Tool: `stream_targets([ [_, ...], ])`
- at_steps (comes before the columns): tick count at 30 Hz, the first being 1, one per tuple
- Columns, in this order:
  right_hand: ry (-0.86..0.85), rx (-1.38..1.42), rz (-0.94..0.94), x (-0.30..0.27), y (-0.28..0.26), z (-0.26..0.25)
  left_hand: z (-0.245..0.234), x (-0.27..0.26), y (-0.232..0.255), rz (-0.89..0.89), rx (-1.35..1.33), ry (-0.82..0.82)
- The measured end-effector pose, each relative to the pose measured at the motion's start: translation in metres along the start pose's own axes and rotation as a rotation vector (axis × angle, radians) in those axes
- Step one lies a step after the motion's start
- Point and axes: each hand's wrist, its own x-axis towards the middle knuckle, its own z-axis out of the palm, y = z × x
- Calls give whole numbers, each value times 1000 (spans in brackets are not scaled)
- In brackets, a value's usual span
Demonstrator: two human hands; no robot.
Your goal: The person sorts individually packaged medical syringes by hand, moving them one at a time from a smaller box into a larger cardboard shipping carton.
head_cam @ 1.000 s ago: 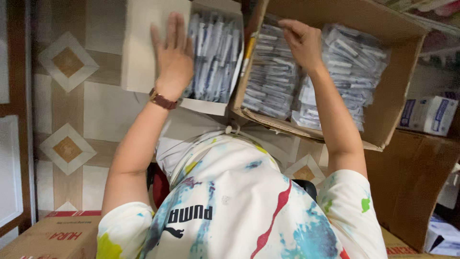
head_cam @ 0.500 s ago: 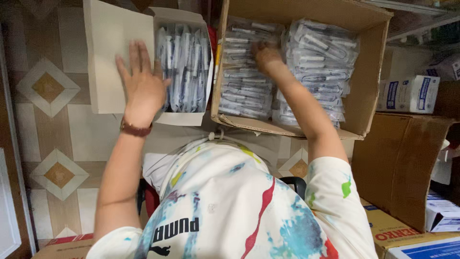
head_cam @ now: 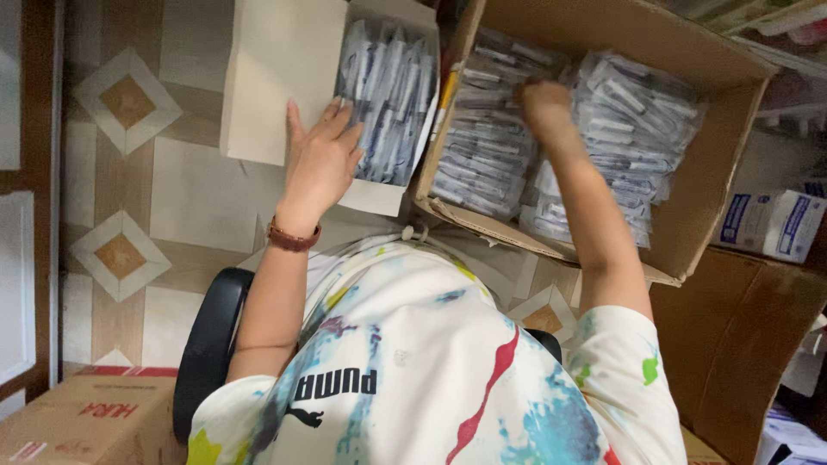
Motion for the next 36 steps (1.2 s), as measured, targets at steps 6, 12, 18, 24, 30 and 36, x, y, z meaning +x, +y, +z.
stream_targets([
  [6, 221, 271, 10, -38, 14, -77, -15, -2, -2, 4, -111, 134],
  [12, 197, 952, 362, -83, -23, -170, -27, -1, 1, -69, -257, 131],
  [18, 217, 1449, 555, -121, -119, -228, -30, 6, -7, -21, -266, 220],
  [24, 331, 1625, 405, -121, -183, -212, -31, 2, -13, -22, -302, 210],
  [30, 328, 1322, 305, -112, -186, -248, -31, -10, -13, -7, -403, 205],
  [36, 550, 767, 100, -102, -172, -277, -36, -11, -23, -80, -372, 275],
])
